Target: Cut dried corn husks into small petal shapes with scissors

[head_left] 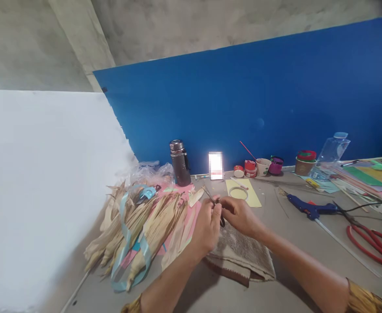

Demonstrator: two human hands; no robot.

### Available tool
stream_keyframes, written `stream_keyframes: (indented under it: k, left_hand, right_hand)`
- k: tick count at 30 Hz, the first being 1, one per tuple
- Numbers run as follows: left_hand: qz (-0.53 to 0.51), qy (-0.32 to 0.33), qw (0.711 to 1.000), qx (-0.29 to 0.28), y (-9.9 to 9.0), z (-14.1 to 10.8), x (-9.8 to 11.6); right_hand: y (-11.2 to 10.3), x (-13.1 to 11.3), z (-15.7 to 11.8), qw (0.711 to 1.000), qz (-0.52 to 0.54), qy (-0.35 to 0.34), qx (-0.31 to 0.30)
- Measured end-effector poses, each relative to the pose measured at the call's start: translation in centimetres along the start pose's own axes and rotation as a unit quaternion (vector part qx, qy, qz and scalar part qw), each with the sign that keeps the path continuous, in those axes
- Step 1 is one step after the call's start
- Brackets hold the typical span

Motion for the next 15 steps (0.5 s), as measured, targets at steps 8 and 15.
stream_keyframes:
  k: [8,15]
  left_hand:
    - [0.06,-0.014,0.997,-0.041,0.1,-0.1,0.2]
    - [0.296,-0.08,0.95,-0.062,-7.4,-4.0,-4.4]
  right_hand:
    - [2.3,2.8,0.1,0.953,0.259,0.037,-0.155]
    - [0.7,4.1,0.6,0.927,0.341,0.13,-0.089]
Point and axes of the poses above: each hand's wrist, its own z-axis towards the middle knuckle, its own y-axis out of the palm, x = y × z, the point moved 7 cm from there along z, towards the middle knuckle, and after that the axes turned 6 degrees about -x, right-handed, at the moved point
